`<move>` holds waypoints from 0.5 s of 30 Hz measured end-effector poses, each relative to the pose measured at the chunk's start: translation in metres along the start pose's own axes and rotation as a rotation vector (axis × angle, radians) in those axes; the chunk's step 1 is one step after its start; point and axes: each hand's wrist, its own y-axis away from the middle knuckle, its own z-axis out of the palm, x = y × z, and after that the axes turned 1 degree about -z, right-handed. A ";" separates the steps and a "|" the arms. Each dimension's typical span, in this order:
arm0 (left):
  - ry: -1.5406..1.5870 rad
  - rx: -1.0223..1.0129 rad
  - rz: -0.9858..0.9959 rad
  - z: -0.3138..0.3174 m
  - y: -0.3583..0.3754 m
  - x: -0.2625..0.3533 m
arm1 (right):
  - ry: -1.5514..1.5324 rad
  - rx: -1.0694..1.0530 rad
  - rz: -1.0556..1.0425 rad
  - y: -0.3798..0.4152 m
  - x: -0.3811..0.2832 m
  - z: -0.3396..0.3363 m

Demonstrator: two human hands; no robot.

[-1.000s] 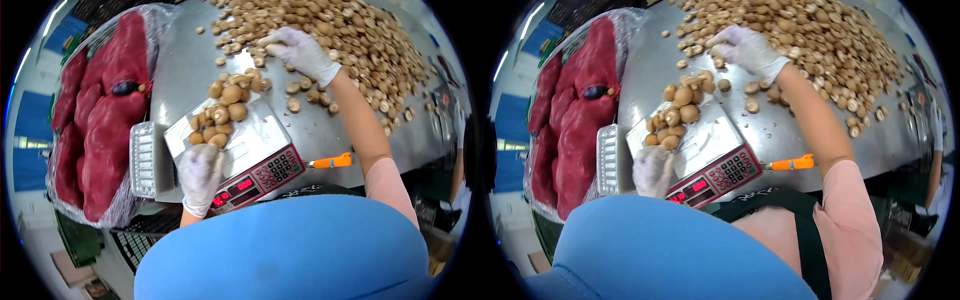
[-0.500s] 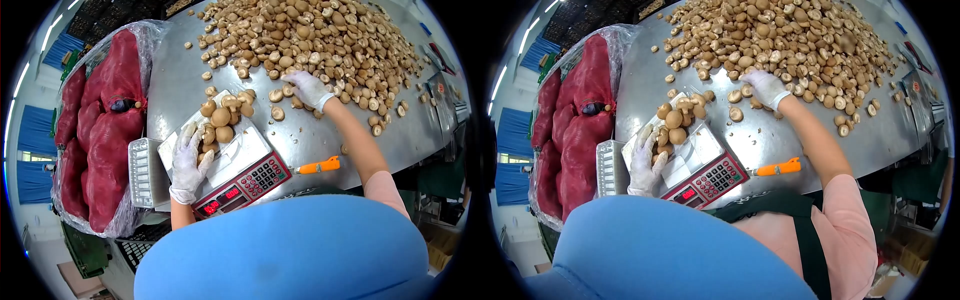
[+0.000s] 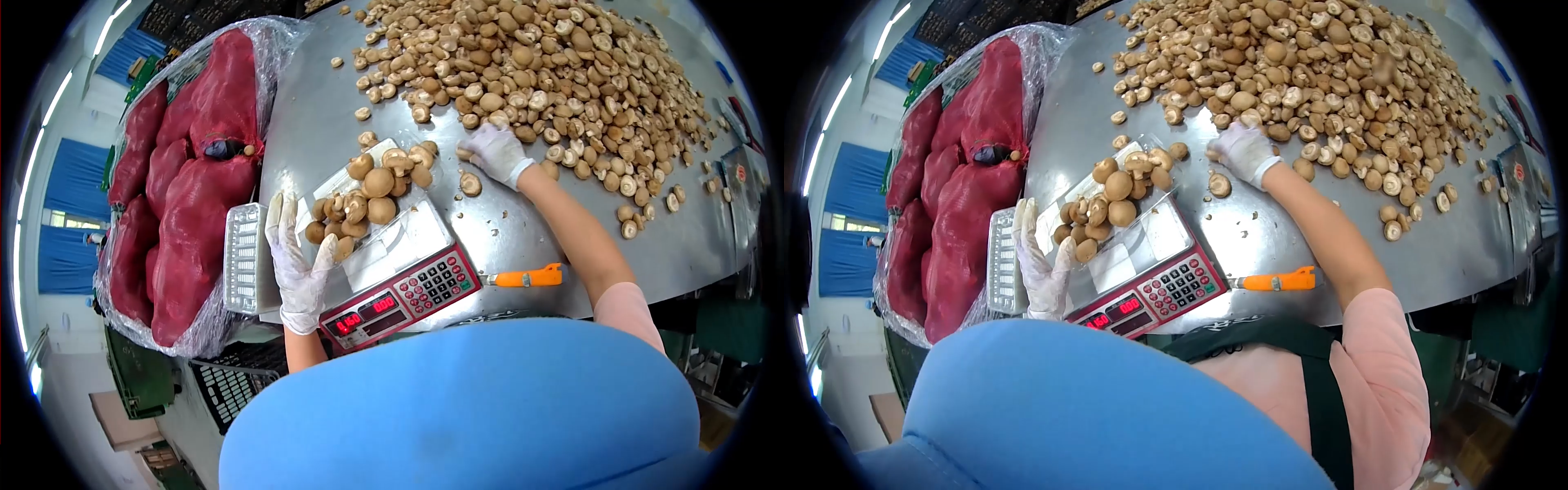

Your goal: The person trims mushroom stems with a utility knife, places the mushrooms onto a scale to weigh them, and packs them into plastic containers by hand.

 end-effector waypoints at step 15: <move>0.049 0.094 -0.135 -0.008 0.038 -0.010 | -1.045 0.137 0.446 0.024 0.039 -0.049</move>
